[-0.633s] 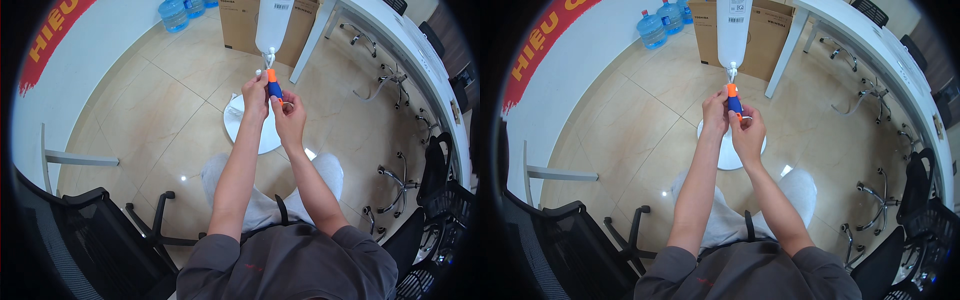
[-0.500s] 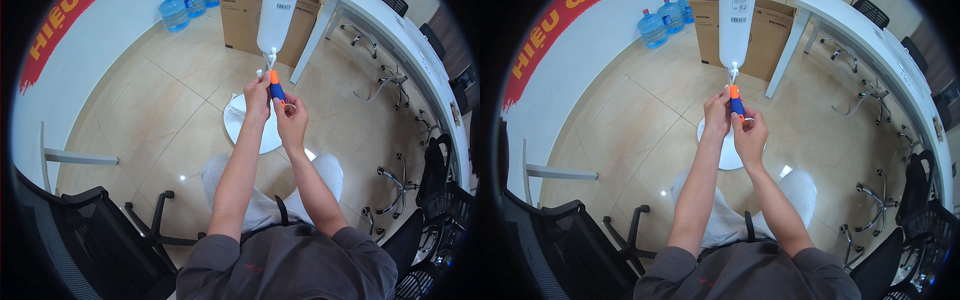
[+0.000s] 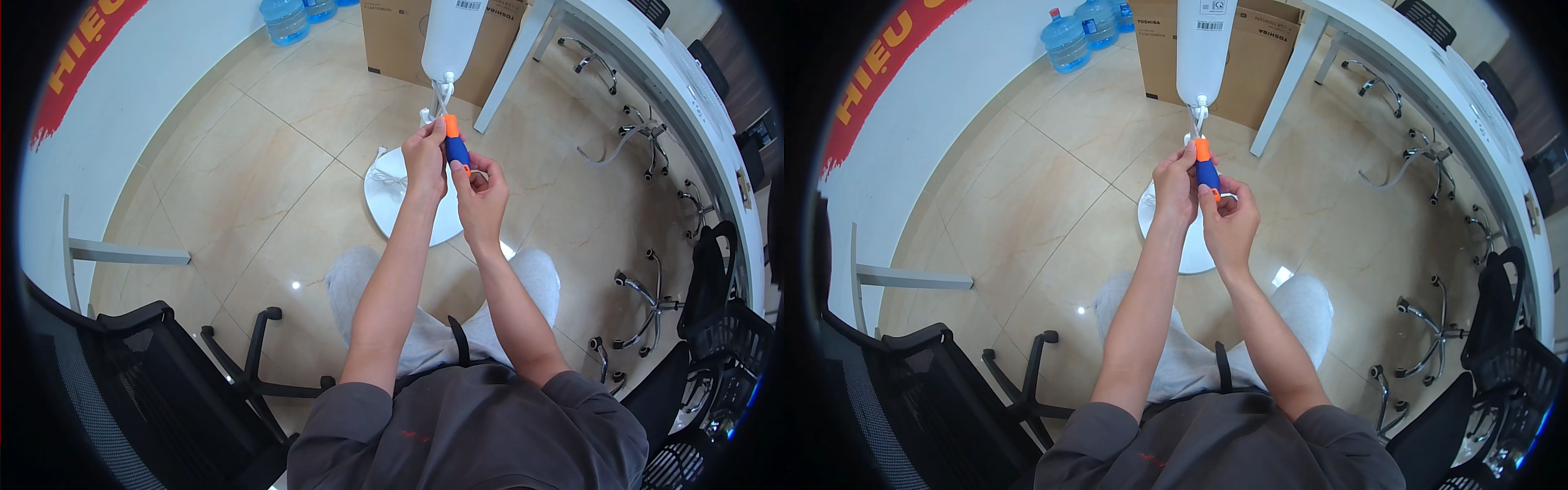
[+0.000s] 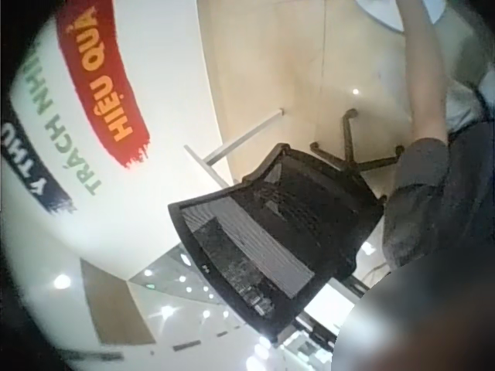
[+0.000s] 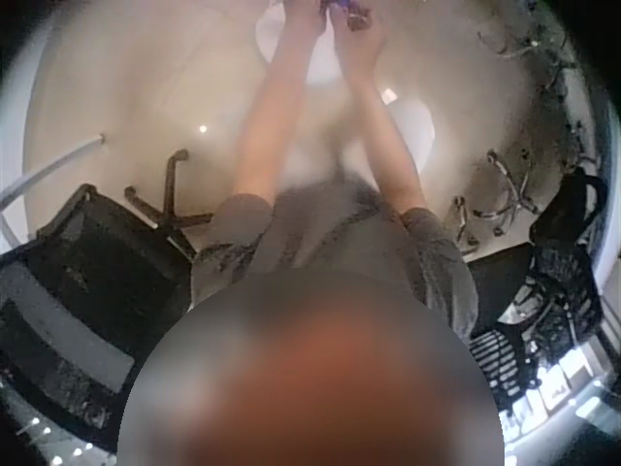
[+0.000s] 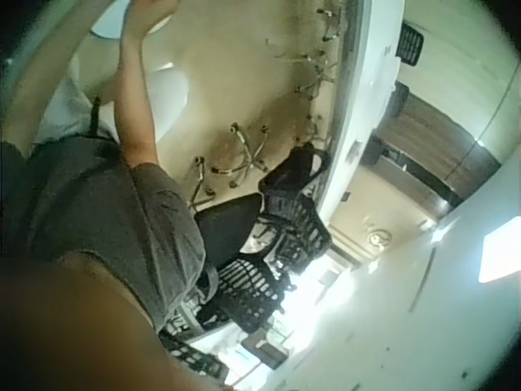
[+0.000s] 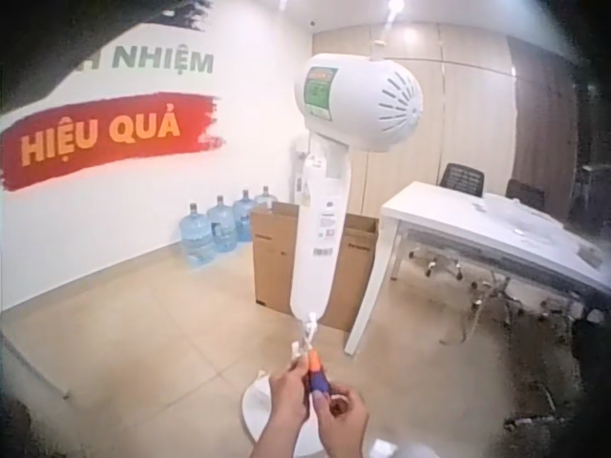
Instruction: Disassemble the base and stand of an electric fan using a screwdriver.
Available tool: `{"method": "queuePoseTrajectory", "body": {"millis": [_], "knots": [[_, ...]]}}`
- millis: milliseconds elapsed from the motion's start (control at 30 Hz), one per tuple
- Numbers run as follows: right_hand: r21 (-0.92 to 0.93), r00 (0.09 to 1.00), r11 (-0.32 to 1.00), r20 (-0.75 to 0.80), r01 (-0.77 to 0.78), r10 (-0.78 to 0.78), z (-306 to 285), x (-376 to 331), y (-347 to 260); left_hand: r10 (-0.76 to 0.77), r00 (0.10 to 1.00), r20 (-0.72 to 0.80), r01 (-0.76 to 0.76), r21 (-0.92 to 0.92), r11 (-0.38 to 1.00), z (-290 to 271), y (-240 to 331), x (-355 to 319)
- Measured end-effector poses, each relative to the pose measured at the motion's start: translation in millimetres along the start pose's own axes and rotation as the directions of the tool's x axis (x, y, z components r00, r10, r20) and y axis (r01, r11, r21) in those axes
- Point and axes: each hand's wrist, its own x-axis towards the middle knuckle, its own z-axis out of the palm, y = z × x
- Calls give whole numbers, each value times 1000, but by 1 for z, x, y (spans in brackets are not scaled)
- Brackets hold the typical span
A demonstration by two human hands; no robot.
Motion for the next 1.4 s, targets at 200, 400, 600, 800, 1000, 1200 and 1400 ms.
{"method": "queuePoseTrajectory", "body": {"millis": [200, 400, 600, 800, 1000, 1200, 1400], "knots": [[-7, 999, 999, 16, -45, 45, -2, -3, -5, -8, 1000, 9, 8, -20, 1000, -2, -3, -3], [9, 997, 998, 23, -68, 68, -2, -6, -6, 7, 1000, -4, -7, -42, 999, -3, -4, -6], [9, 996, 996, 20, -84, 84, -1, -5, -9, 30, 1000, -2, -30, 1, 1000, 0, -3, -8], [51, 999, 998, 12, -48, 48, 7, 0, -11, 57, 998, -3, -57, 37, 998, -2, 2, 1], [107, 996, 990, 19, -87, 85, 13, 5, -11, 88, 996, -31, -86, 49, 995, 1, 6, 9], [128, 994, 986, 1, -107, 108, 12, 4, -9, 59, 998, -12, -57, 98, 994, -2, 6, 8], [48, 996, 995, -5, -92, 92, 14, 6, -20, 83, 996, 15, -84, 106, 991, -3, 7, 10]]}}
